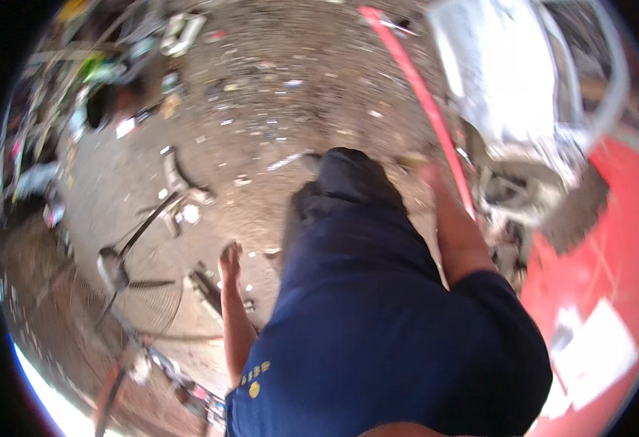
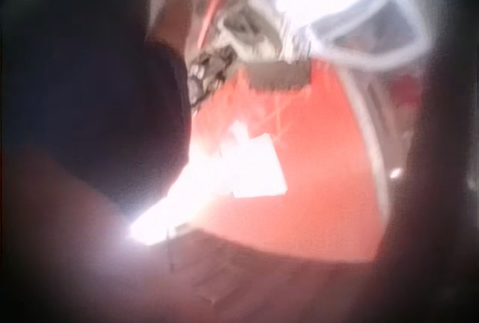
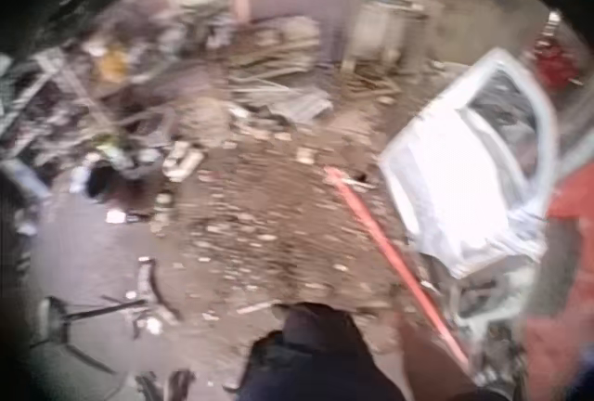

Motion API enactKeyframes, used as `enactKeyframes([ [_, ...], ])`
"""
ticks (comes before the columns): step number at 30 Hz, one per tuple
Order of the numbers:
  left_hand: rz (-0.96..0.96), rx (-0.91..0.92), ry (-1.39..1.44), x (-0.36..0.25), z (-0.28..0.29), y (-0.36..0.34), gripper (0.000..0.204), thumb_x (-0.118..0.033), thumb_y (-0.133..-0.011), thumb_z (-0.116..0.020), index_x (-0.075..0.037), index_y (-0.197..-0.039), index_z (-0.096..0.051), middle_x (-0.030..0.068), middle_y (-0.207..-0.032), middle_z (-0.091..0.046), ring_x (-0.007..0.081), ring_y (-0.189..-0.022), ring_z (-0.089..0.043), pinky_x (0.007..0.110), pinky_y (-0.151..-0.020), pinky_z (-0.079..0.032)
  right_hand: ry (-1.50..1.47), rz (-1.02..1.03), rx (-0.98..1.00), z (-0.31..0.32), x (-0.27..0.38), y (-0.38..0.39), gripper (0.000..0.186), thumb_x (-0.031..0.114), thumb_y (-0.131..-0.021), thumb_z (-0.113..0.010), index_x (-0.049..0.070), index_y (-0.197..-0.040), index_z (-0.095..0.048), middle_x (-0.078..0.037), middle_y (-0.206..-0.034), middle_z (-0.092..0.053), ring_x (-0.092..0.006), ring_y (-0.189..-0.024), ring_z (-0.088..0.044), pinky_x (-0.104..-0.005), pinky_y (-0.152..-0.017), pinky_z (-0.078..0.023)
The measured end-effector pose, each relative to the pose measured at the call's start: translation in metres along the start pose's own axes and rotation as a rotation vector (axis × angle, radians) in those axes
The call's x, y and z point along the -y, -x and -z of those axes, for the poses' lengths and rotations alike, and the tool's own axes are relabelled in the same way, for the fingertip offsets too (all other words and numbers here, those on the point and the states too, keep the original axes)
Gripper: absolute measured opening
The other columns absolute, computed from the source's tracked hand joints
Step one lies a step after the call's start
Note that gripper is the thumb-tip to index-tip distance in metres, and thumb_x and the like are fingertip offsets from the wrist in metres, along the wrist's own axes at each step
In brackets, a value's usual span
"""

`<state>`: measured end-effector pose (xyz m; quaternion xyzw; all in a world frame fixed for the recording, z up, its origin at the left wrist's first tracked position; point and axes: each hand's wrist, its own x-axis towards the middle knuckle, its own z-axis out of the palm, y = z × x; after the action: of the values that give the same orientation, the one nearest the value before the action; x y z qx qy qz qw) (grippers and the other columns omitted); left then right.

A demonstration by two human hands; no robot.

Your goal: The person walks through a cluttered auto repair shop, picks up a red engine support bar, and carries it to a white car with an open hood. They position the support bar across the engine bay and adjust it to fit.

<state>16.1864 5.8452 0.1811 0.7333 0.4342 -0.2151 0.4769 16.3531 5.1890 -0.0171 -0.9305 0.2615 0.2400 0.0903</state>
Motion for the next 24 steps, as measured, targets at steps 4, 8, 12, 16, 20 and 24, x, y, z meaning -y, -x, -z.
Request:
enactKeyframes([
  [4, -0.106, -0.246, 0.273, -0.097, 0.103, -0.086, 0.035, -0.024, -0.099, -0.057, 0.002, -0.122, -0.063, 0.0107, -0.111, -0.070, 0.0169, -0.100, -0.066, 0.029, -0.087, -0.050, -0.017, 0.185, 0.003, 0.057, 0.056, 0.001, 0.028, 0.026, -0.081, -0.064, 0.002, -0.095, -0.070, -0.018, -0.088, -0.070, -0.0334, -0.078, -0.067, -0.0474, -0.072, -0.052],
  [8, -0.179, -0.262, 0.241, -0.111, 0.138, -0.147, 0.035, -0.026, -0.097, -0.058, 0.000, -0.120, -0.065, 0.0119, -0.108, -0.072, 0.0192, -0.101, -0.067, 0.034, -0.086, -0.051, -0.530, -0.063, 0.308, 0.064, 0.155, -0.053, 0.026, 0.018, -0.085, -0.061, -0.004, -0.099, -0.066, -0.025, -0.093, -0.067, -0.0381, -0.083, -0.066, -0.0491, -0.076, -0.051],
  [12, -0.188, -0.358, -0.057, -0.096, 0.154, -0.158, 0.037, -0.026, -0.094, -0.060, -0.002, -0.122, -0.065, 0.0200, -0.116, -0.068, 0.0289, -0.111, -0.065, 0.038, -0.097, -0.048, 0.266, 0.474, 0.179, 0.066, 0.332, -0.121, 0.023, 0.015, -0.086, -0.060, -0.003, -0.099, -0.066, -0.022, -0.091, -0.068, -0.0323, -0.078, -0.067, -0.0463, -0.069, -0.052],
  [16, 0.506, -0.103, 0.068, -0.074, 0.138, -0.113, 0.045, -0.034, -0.087, -0.066, 0.000, -0.117, -0.066, 0.0182, -0.106, -0.071, 0.0262, -0.103, -0.065, 0.040, -0.091, -0.050, -0.189, 0.456, 0.309, 0.076, 0.578, -0.141, 0.027, 0.014, -0.090, -0.059, -0.003, -0.110, -0.064, -0.018, -0.093, -0.069, -0.0255, -0.080, -0.067, -0.0407, -0.067, -0.052],
  [20, 0.498, -0.067, 0.078, -0.005, 0.118, -0.094, 0.044, -0.038, -0.090, -0.063, -0.001, -0.115, -0.067, 0.0172, -0.107, -0.071, 0.0317, -0.101, -0.067, 0.039, -0.087, -0.052, -0.407, 0.760, 0.271, 0.124, 0.861, -0.098, 0.034, 0.019, -0.091, -0.059, -0.003, -0.117, -0.064, -0.018, -0.098, -0.070, -0.0267, -0.090, -0.068, -0.0377, -0.076, -0.051],
  [24, 0.567, -0.423, 0.760, -0.009, 0.133, -0.139, 0.041, -0.032, -0.093, -0.061, 0.004, -0.114, -0.066, 0.0146, -0.103, -0.072, 0.0255, -0.087, -0.070, 0.036, -0.075, -0.053, -0.585, 1.023, 0.384, 0.127, 1.008, -0.072, 0.034, 0.019, -0.091, -0.060, -0.003, -0.117, -0.064, -0.016, -0.100, -0.070, -0.0212, -0.093, -0.067, -0.0344, -0.081, -0.050],
])
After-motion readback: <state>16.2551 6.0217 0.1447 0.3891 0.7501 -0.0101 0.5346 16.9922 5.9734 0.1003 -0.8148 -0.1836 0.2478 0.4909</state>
